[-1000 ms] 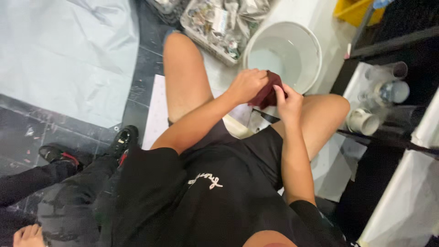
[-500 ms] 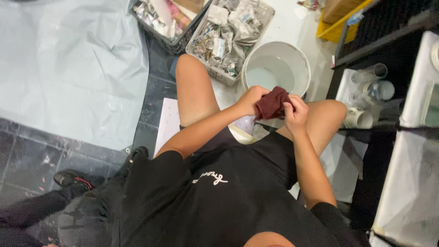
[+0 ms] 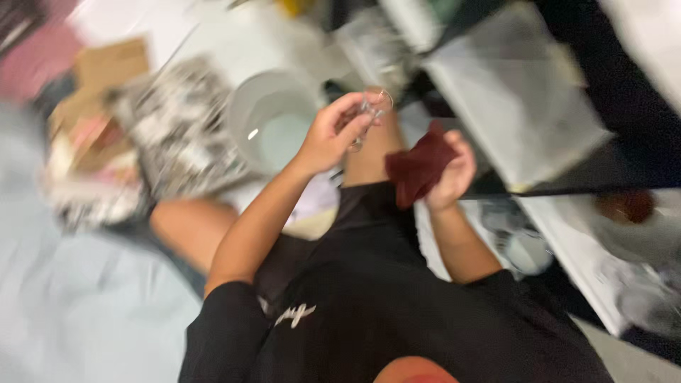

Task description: The person sits on the floor and wipes various dishes, including a glass, a white mug, and a white bowl, using a maroon cloth. They repeatedly dip the cloth into a bucket of water, wipe the items, and place them on a nearby shelf.

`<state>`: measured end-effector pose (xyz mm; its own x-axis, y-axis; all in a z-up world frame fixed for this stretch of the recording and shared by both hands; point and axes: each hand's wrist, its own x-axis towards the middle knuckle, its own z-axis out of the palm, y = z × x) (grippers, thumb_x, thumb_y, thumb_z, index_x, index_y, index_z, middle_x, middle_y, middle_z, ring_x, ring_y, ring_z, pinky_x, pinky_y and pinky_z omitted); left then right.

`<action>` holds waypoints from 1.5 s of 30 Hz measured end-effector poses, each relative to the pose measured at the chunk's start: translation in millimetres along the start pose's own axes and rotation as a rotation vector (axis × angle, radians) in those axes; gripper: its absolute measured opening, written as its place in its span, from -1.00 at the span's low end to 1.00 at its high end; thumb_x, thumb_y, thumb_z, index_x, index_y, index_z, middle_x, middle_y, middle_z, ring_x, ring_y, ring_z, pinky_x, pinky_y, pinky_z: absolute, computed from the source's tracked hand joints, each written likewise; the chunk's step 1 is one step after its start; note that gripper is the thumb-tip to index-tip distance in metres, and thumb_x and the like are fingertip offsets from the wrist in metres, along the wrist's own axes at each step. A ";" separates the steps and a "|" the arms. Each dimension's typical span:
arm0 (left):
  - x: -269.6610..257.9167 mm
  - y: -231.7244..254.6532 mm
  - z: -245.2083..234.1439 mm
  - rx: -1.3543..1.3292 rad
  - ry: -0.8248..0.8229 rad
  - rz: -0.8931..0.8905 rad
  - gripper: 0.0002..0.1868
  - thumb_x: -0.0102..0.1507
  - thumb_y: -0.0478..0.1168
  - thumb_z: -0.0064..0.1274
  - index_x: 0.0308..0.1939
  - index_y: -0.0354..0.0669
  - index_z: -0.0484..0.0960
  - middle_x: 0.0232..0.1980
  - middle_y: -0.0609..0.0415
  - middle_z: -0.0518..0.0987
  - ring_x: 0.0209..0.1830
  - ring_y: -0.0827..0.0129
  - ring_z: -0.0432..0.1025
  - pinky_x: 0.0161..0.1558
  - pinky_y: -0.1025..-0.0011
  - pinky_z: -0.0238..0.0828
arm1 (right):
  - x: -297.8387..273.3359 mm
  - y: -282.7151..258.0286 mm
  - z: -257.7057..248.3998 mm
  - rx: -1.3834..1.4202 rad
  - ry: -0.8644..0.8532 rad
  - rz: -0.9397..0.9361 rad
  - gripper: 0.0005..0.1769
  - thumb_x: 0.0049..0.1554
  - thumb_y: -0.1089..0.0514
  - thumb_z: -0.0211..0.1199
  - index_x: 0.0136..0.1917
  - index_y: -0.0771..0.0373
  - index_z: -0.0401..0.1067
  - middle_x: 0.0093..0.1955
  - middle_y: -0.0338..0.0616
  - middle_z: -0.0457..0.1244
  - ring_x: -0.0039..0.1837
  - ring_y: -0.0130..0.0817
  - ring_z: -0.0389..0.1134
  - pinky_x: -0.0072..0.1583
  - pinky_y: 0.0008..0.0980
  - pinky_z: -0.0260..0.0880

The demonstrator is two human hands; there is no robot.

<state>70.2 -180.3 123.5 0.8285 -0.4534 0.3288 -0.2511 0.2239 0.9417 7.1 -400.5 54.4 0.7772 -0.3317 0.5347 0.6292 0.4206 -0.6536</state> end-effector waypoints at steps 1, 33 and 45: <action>22.7 2.8 20.1 0.009 -0.035 0.069 -0.61 0.48 -0.19 0.05 0.34 -0.30 0.47 0.25 0.06 0.58 0.18 0.35 0.48 0.21 0.35 0.45 | -0.2 -9.3 -8.8 0.002 0.001 0.012 -0.42 0.34 -0.25 0.14 0.01 0.38 0.32 0.06 -0.13 0.24 0.07 -0.32 0.34 0.16 -0.29 0.42; 272.7 -251.6 136.5 0.875 0.007 0.111 -0.49 0.19 -0.11 0.24 0.08 -0.38 0.49 -0.03 -0.33 0.59 -0.04 -0.22 0.49 -0.03 0.05 0.44 | -19.9 -61.8 -113.4 -0.005 -0.159 0.270 -0.45 0.39 -0.18 0.09 -0.03 0.43 0.42 -0.02 0.02 0.29 0.01 -0.24 0.33 0.13 -0.29 0.37; 72.3 15.5 233.1 0.423 -0.626 0.838 -0.74 0.26 -0.36 0.27 0.01 -0.18 0.60 0.04 -0.05 0.63 0.05 0.10 0.54 0.10 0.14 0.47 | -61.9 -97.0 -154.2 0.086 -0.659 0.302 -0.48 0.41 -0.14 0.12 0.11 0.45 0.41 0.10 0.03 0.35 0.19 -0.15 0.39 0.27 -0.22 0.39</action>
<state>9.5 -410.8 178.6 -0.0478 -0.6772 0.7343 -0.8580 0.4042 0.3169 -100.8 -551.0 2.1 0.7336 0.3750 0.5667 0.3639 0.4875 -0.7937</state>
